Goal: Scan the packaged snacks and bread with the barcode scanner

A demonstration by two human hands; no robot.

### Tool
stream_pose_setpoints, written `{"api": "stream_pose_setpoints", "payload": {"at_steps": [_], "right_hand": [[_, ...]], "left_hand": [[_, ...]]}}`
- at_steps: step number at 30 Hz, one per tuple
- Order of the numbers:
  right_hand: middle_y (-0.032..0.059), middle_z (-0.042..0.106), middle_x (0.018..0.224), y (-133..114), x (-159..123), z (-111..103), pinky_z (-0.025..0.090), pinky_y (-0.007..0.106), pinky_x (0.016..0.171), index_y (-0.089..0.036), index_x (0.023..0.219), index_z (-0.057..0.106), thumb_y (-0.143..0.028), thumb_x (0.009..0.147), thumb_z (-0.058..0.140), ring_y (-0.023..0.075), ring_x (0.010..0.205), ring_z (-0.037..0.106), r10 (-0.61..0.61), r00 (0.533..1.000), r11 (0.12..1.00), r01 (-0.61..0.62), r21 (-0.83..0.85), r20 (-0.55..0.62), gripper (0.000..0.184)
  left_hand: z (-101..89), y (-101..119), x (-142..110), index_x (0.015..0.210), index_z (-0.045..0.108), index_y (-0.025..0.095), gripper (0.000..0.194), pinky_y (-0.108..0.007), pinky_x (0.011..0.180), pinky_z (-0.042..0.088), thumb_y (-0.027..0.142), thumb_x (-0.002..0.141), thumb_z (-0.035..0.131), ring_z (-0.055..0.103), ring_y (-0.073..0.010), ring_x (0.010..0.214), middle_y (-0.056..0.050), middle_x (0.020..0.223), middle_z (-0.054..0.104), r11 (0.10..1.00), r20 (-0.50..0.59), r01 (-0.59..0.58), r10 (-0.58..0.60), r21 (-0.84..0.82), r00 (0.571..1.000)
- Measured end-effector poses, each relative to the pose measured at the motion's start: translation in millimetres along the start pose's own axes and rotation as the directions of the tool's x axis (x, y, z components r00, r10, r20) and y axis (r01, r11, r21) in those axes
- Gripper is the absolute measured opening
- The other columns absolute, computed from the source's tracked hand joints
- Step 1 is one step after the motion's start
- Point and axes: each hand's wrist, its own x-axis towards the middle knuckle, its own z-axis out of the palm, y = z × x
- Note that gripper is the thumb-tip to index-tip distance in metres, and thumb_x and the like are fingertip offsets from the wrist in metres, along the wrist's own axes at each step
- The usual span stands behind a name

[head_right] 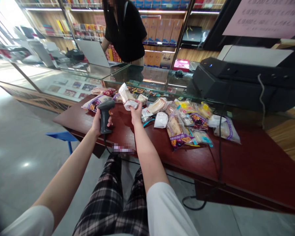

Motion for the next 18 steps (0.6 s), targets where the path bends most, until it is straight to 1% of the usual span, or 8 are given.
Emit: {"api": "stream_pose_setpoints", "payload": {"at_steps": [2,3,8,12,18], "right_hand": [[0.0087,0.056,0.124,-2.0,-1.7,-0.4,0.047,0.038,0.101,-0.022,0.123,0.039,-0.021,0.072,0.05,0.0181,0.111,0.059,-0.04,0.997,0.999,0.038,-0.04,-0.065,0.052],[0.0088,0.056,0.123,-3.5,-2.7,-0.7,0.047,0.039,0.101,-0.021,0.121,0.041,-0.02,0.071,0.05,0.0186,0.109,0.059,-0.054,0.995,0.996,0.048,-0.069,-0.078,0.051],[0.0094,0.058,0.121,-10.7,-8.0,-1.5,0.047,0.037,0.099,-0.019,0.118,0.045,-0.019,0.07,0.049,0.0197,0.106,0.059,-0.11,0.993,0.966,0.098,-0.237,-0.036,0.048],[0.0099,0.059,0.119,-11.9,-10.8,-0.5,0.048,0.035,0.097,-0.017,0.118,0.046,-0.018,0.07,0.047,0.0196,0.105,0.059,-0.149,0.989,0.952,0.145,-0.271,0.007,0.048],[0.0091,0.059,0.122,-12.5,-12.5,-0.3,0.047,0.035,0.099,-0.019,0.118,0.045,-0.016,0.069,0.046,0.0197,0.108,0.058,-0.146,0.988,0.94,0.152,-0.304,0.042,0.048]], "left_hand": [[-0.2,-0.2,0.5,0.086,0.068,0.01,0.073,-0.029,0.048,0.052,0.07,0.092,0.025,0.049,-0.0127,0.034,-0.005,0.051,0.056,1.0,-0.009,0.01,-0.01,-0.009,1.0],[-0.3,-0.3,0.8,0.086,0.068,0.01,0.074,-0.029,0.048,0.052,0.07,0.092,0.025,0.049,-0.0128,0.035,-0.005,0.051,0.056,1.0,-0.012,0.013,-0.013,-0.009,1.0],[-1.2,-1.3,1.6,0.086,0.068,0.01,0.074,-0.028,0.047,0.052,0.07,0.092,0.025,0.049,-0.0125,0.034,-0.004,0.05,0.055,1.0,0.004,0.004,-0.004,0.015,1.0],[-2.2,-2.4,2.2,0.086,0.067,0.011,0.072,-0.028,0.047,0.052,0.069,0.092,0.025,0.049,-0.0123,0.034,-0.004,0.05,0.055,0.999,0.033,-0.015,0.014,0.033,0.999],[-0.9,-2.2,2.2,0.08,0.066,0.012,0.071,-0.027,0.047,0.051,0.073,0.089,0.03,0.048,-0.012,0.034,-0.004,0.049,0.055,0.999,0.024,0.025,-0.026,0.019,0.999]]}}
